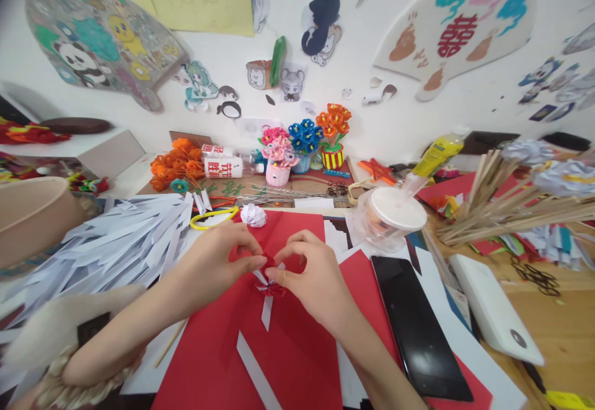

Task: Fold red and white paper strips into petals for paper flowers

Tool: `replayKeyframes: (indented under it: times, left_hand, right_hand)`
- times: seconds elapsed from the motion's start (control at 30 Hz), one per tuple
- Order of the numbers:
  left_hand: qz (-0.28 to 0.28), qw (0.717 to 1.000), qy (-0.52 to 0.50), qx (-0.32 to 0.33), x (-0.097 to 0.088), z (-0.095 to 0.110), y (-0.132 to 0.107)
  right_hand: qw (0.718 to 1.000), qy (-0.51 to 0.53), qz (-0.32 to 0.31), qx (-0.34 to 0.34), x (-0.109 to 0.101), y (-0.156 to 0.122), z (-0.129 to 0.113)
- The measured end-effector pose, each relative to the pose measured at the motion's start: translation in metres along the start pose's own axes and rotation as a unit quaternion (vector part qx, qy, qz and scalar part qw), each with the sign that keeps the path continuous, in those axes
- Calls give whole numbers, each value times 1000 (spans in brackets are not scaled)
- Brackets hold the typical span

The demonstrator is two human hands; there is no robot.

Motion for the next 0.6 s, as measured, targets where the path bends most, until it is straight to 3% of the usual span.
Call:
replayKeyframes:
  times: [0.2, 0.6]
  left_hand:
    - [-18, 1000, 8, -2, 5, 1, 0]
    - [1, 1000, 7, 8, 3, 1, 0]
  right_hand:
    - [999, 8, -34, 7, 0, 1, 2]
    - [993, 36, -106, 24, 1, 5, 10]
Point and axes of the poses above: each hand's wrist, its own y-axis towards the middle knuckle, its own x-axis out of the palm, z = x × y, the point moved 3 cm from there along y, towards the middle knuckle, and after that the axes turned 8 degrees about y, right-handed, at the moved point
